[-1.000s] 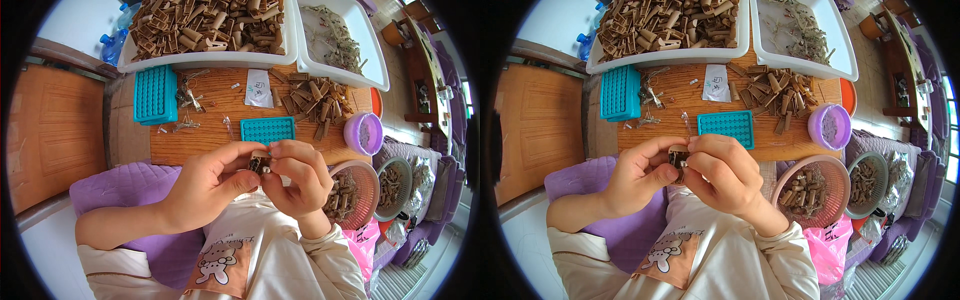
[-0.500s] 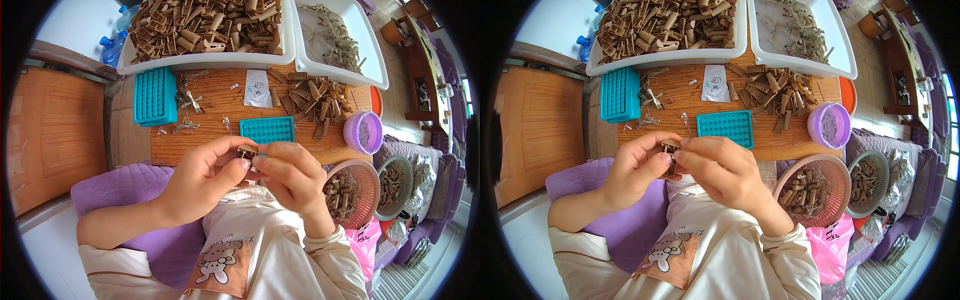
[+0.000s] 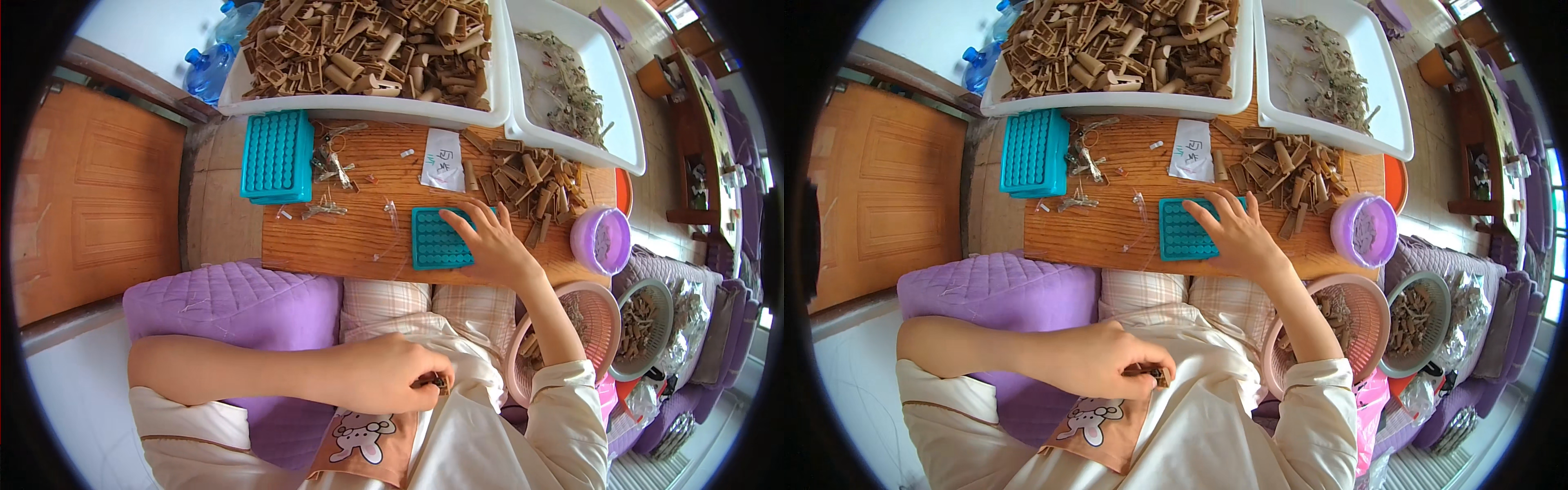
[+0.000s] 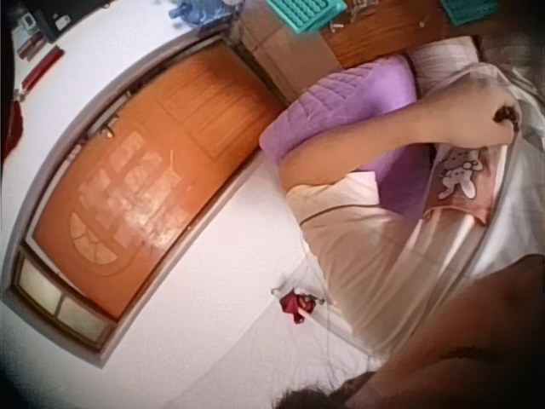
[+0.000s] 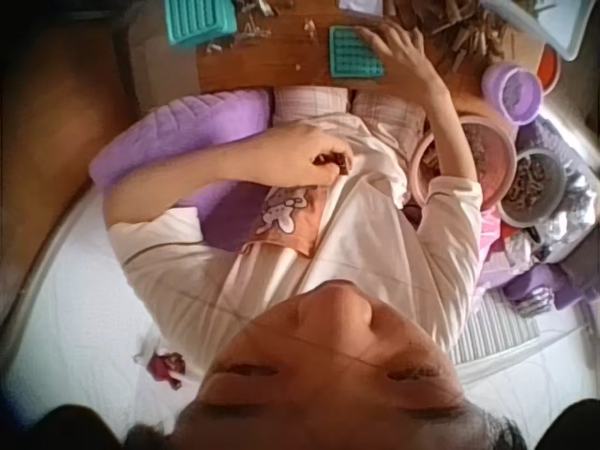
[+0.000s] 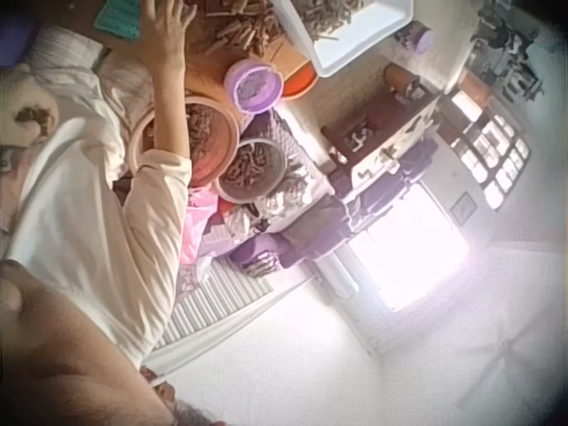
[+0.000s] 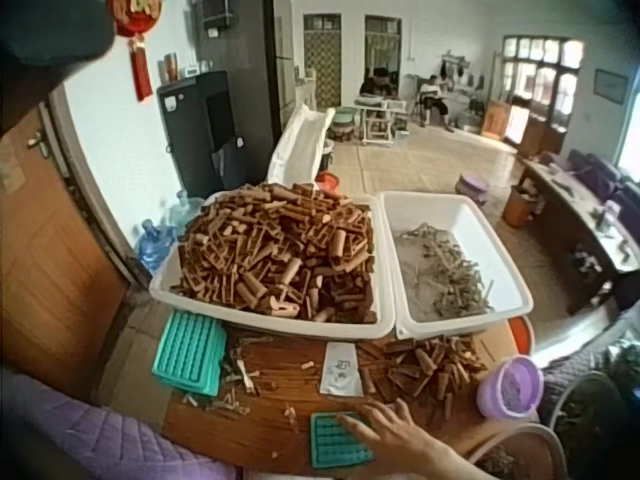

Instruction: The person assembles electronic components into cardboard tubes by hand.

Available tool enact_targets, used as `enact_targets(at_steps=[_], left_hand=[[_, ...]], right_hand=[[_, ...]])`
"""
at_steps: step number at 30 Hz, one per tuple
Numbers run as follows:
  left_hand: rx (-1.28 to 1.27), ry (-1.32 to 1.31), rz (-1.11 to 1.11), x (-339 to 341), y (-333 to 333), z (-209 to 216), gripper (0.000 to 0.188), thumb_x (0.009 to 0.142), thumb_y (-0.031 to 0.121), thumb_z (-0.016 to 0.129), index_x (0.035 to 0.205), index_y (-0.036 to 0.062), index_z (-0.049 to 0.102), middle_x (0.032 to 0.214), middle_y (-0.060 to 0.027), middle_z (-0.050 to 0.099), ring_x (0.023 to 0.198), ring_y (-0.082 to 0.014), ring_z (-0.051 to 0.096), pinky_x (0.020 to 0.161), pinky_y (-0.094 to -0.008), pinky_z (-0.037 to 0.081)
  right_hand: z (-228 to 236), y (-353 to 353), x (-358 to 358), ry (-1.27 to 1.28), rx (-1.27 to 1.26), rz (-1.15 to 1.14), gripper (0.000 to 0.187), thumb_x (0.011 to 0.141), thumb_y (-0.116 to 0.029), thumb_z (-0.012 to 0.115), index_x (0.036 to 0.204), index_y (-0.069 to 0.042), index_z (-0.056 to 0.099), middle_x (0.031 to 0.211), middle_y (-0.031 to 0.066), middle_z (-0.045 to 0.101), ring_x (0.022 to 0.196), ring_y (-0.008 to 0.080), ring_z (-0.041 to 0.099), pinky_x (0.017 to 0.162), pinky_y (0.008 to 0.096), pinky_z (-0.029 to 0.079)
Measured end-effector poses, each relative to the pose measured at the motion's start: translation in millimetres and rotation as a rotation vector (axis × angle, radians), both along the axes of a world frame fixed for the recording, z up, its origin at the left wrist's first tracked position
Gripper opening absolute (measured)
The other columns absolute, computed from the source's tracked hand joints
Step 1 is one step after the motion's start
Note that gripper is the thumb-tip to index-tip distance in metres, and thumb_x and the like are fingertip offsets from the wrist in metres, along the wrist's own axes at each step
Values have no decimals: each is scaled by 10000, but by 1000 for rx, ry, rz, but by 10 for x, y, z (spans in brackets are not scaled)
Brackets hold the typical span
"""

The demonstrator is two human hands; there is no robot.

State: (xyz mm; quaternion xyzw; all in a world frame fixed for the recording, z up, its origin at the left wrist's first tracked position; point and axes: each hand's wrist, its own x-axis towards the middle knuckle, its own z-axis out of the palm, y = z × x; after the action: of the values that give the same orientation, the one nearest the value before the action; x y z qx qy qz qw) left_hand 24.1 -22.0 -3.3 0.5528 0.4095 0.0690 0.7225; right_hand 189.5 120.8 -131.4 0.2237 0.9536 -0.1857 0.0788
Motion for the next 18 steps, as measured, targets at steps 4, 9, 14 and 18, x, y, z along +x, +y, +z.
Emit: enact_targets(at_steps=[4,9,14,18], left_hand=[[21,-18,19,5,-64,-65,245,769,149,488,973,27,547,820,-103,625,715,-183,608,661,-297,470],[-88,-146,-6,28,-117,-103,239,783,175,483,966,36,550,824,-76,628,731,-163,600,692,-286,459],[-79,-163,-8,-2,-81,-33,241,788,185,483,972,42,545,819,-65,623,737,-151,593,687,-272,455],[-61,-169,29,-33,-53,-40,243,784,170,489,975,27,537,826,-57,624,746,-141,589,682,-266,455]], right_hand=[[224,24,-91,93,-192,-19,861,524,-192,741,1243,-135,272,1181,133,332,1150,329,314,958,500,244],[519,11,-653,498,-510,40,732,459,-261,769,1007,-24,346,989,145,339,965,297,355,884,348,300],[379,-326,-1778,695,-651,-286,499,592,-239,739,951,-12,477,980,181,419,883,318,473,777,350,421],[125,-559,-2256,670,-441,-374,512,618,-148,695,1073,-29,495,1035,210,424,951,348,444,802,370,407]])
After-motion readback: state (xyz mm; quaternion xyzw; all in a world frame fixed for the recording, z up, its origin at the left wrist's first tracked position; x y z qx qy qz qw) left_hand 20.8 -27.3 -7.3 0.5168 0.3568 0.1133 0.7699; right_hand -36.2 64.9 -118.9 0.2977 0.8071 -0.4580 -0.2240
